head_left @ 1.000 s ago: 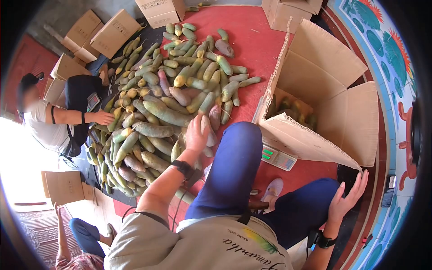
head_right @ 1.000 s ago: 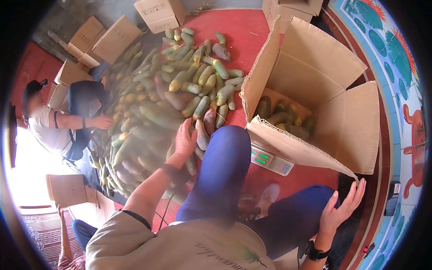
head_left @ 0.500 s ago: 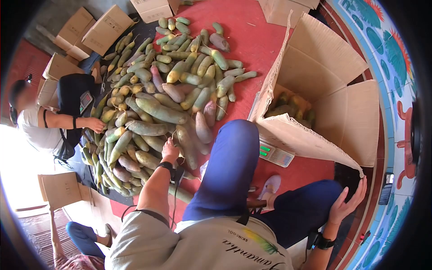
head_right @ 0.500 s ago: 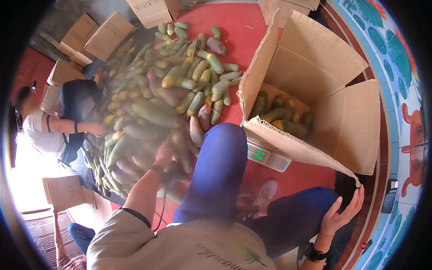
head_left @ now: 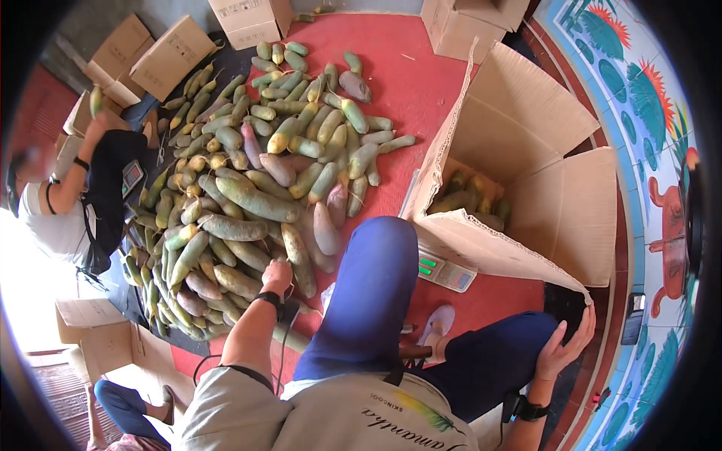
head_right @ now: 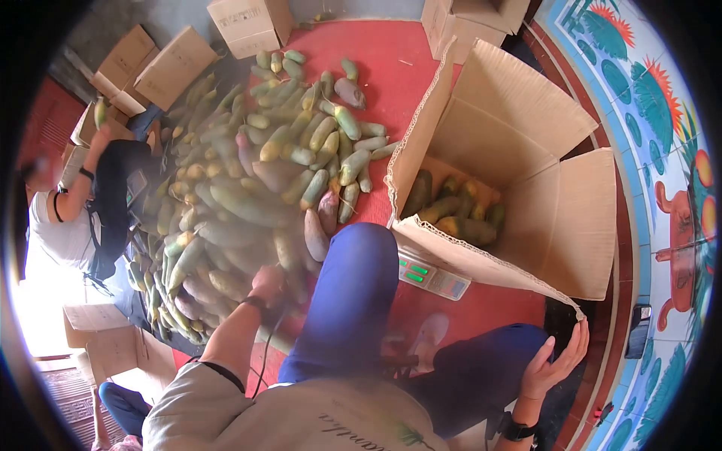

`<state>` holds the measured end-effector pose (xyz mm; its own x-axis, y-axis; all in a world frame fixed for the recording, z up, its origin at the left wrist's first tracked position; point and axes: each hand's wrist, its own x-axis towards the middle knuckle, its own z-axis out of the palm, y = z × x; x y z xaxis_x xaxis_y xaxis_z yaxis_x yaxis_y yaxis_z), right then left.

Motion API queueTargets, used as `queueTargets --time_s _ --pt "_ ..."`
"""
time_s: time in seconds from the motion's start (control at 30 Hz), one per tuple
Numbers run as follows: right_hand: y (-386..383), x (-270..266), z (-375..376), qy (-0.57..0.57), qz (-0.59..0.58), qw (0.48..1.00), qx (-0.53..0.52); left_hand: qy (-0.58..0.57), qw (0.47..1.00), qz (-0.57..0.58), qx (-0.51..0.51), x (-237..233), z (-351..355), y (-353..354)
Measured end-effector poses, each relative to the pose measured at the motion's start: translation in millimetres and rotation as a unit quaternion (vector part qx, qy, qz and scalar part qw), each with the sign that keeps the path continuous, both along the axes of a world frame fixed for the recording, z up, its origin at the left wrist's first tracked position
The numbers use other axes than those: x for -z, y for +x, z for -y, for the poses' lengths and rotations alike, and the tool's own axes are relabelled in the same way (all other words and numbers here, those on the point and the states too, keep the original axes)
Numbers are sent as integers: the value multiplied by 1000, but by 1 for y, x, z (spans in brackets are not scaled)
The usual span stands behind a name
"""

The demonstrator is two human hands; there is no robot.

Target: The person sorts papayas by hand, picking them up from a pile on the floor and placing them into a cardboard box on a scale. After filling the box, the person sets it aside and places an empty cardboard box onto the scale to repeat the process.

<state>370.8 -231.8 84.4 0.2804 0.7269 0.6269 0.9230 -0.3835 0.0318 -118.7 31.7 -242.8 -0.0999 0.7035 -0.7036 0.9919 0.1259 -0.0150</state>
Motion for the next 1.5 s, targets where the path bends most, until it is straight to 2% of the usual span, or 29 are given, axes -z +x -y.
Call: queueTargets --time_s 0.07,0.13,0.2,0.27,0.3,0.47,0.53,0.6,0.67,0.7,0.73,0.83,0.93,1.03,1.07,1.17,1.23,1.27,1.3,1.33,1.4,1.5 --pt "-1 1 -1 9 -5 1000 -2 18 1000 -1 20 -6 5 -8" --pt "-1 1 -2 19 -14 1000 -5 28 996 -23 84 -19 9 -13" --pt "-1 2 -2 30 -17 999 -7 78 995 -5 60 -28 14 -19" --pt "-2 3 -1 42 -21 999 -8 45 993 -7 113 -40 15 -22" --pt "-4 3 -1 50 -30 998 -11 30 994 -19 104 -46 15 -19" --pt "-6 2 -3 65 -59 996 -25 75 988 -29 134 -109 9 -12" --pt "-6 3 -4 71 -62 994 -45 131 941 -72 303 -130 1 -19" --pt "-6 3 -3 79 -63 994 -47 246 946 -7 212 -130 -13 -32" --pt "-5 4 -1 85 -63 993 -45 409 886 108 192 -172 -17 -19" --pt "-5 4 -1 89 -63 992 -56 404 894 127 145 -184 -27 -15" --pt "-5 5 0 93 -64 991 -66 418 879 212 88 -204 -31 -6" --pt "-6 4 2 101 -62 991 -66 439 766 465 -64 -276 -34 31" --pt "-6 3 3 118 -76 987 -82 390 661 630 -123 -364 -15 99" --pt "-8 3 3 122 -83 986 -74 335 593 719 -139 -403 -11 148" --pt "-8 3 4 126 -79 986 -79 281 580 758 -105 -410 -13 160" --pt "-7 4 4 126 -65 987 -78 251 560 788 54 -406 -20 200" --pt "-7 5 6 128 -66 987 -75 192 569 799 37 -407 -17 230" --pt "-7 4 5 132 -67 986 -79 142 603 785 -32 -419 -10 246" --pt "-7 3 6 131 -62 986 -76 145 627 766 0 -412 -15 259" --pt "-7 3 6 128 -62 987 -71 139 627 766 0 -409 -17 271" --pt "-7 4 7 133 -69 986 -72 146 698 697 79 -402 -18 290" --pt "-6 1 8 130 -68 987 -72 138 725 665 117 -393 -13 310"
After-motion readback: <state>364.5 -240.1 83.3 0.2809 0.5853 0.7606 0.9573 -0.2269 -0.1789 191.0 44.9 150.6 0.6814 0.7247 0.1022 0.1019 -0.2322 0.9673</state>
